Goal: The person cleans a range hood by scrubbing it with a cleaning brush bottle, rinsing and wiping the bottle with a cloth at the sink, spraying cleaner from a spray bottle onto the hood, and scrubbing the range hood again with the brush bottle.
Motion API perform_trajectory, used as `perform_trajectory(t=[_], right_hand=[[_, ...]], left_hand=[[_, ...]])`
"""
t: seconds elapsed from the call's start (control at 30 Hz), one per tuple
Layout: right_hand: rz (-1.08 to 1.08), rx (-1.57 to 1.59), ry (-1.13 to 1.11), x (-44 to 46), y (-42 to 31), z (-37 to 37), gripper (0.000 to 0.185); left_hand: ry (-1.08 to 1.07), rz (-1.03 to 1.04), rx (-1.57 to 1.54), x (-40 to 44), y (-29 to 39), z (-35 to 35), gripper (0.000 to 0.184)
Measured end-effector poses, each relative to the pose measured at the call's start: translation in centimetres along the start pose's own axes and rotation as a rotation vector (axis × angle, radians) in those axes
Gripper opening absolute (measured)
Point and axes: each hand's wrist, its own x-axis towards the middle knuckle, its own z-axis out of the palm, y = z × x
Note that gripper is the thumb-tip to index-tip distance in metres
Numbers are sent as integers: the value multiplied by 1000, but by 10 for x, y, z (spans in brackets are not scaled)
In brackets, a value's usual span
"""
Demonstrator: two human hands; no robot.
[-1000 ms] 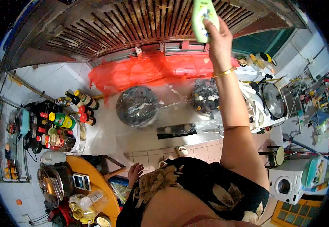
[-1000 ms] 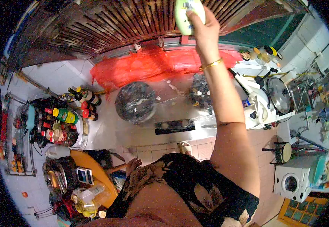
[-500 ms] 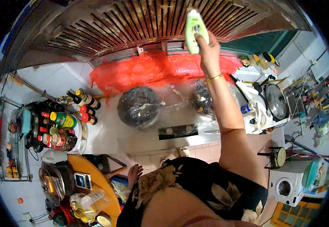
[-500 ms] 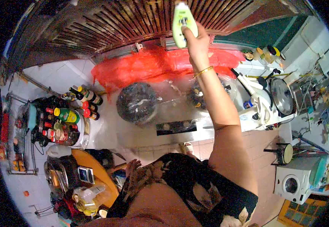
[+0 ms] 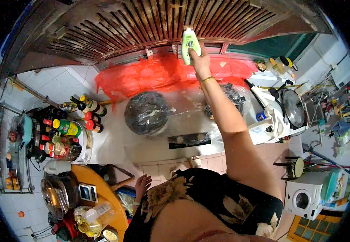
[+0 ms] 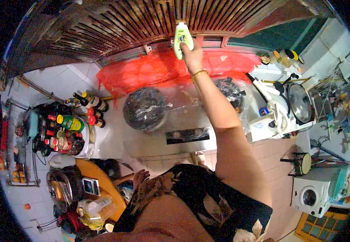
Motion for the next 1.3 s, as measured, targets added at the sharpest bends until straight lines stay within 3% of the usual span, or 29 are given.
perform_trajectory(t=[0.1, 0.17, 0.27, 0.4, 0.47, 0.63, 0.7, 0.83, 0.93, 1.07, 1.23, 1.3], right_hand=[[187, -86, -26, 13, 48, -18, 36], [201, -126, -12, 27, 79, -27, 36], [269, -197, -57, 42, 72, -25, 31], [280, -359, -129, 28, -13, 8, 32], [409, -44, -80, 11, -66, 22, 34], [160, 166, -271, -15, -163, 31, 33], [11, 120, -313, -26, -201, 36, 38], [-257, 127, -264, -54, -238, 60, 42], [-373, 42, -179, -40, -194, 68, 43], [-423, -270, -76, -24, -90, 75, 49], [-99, -144, -81, -20, 25, 66, 56], [-69, -175, -70, -14, 75, 58, 54]], left_hand=[[24, -6, -8, -11, 8, 3, 44], [37, 17, 25, -20, 14, 12, 43], [33, 72, 77, -19, 12, 11, 42], [111, 90, 195, -23, 14, 27, 41], [81, 78, 131, -18, 7, 15, 40], [110, 101, 191, -18, 11, 19, 37], [52, 67, 46, -15, 11, 11, 38], [103, 98, 118, -17, 15, 17, 40], [22, 111, 90, -15, 13, 11, 39], [126, 102, 209, -27, 20, 20, 38], [173, 81, 125, -40, -1, -11, 37], [204, 54, 128, -46, -14, -26, 38]])
